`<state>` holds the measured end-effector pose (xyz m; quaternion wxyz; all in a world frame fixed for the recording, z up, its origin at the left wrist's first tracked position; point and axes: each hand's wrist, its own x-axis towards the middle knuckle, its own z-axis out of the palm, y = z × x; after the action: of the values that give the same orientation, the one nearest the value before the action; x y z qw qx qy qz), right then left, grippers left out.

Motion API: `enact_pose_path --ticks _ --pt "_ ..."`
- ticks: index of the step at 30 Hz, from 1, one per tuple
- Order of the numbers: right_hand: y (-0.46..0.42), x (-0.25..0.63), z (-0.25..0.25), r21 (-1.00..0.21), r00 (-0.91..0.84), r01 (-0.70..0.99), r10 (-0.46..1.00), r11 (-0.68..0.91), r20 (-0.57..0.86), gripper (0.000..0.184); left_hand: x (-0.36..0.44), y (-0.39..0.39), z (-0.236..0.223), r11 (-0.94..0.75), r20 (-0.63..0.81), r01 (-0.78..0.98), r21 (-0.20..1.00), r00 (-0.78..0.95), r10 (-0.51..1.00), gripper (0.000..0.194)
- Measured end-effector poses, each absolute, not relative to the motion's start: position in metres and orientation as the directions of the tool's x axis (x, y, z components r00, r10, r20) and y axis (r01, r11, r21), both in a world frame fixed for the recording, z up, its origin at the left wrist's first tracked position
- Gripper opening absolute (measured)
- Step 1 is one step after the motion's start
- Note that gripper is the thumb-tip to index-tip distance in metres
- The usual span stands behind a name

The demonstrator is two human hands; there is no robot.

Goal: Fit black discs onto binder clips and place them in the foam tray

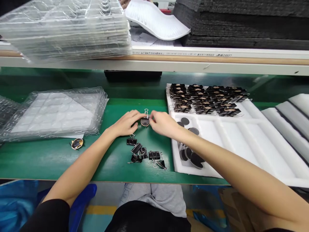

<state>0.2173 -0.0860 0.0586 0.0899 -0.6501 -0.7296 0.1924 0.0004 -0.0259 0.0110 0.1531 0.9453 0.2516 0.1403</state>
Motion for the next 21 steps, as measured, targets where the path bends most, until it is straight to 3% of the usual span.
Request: enact_pose_path --ticks 3,6,13,17,21 --pt "-0.116 0.196 0.07 -0.411 -0.297 0.892 0.929 0.187 -0.222 0.016 0.004 -0.022 0.006 -0.869 0.24 0.445 0.218 0.838 0.49 0.052" --pt "-0.127 0.173 0.069 -0.482 -0.419 0.829 0.885 0.282 -0.204 0.019 0.008 -0.022 0.004 -0.869 0.221 0.469 0.158 0.841 0.494 0.038" --pt "-0.095 0.146 0.042 -0.574 -0.361 0.793 0.916 0.202 -0.177 0.026 -0.004 -0.018 0.01 -0.78 0.255 0.624 0.039 0.749 0.612 0.026" --pt "-0.084 0.145 0.038 -0.69 -0.494 0.675 0.855 0.262 -0.158 0.009 -0.015 -0.011 0.007 -0.75 0.283 0.656 0.085 0.706 0.649 0.041" --pt "-0.083 0.167 0.046 -0.581 -0.254 0.806 0.953 0.112 -0.168 0.013 -0.021 -0.008 0.0 -0.727 0.244 0.657 0.201 0.685 0.686 0.047"
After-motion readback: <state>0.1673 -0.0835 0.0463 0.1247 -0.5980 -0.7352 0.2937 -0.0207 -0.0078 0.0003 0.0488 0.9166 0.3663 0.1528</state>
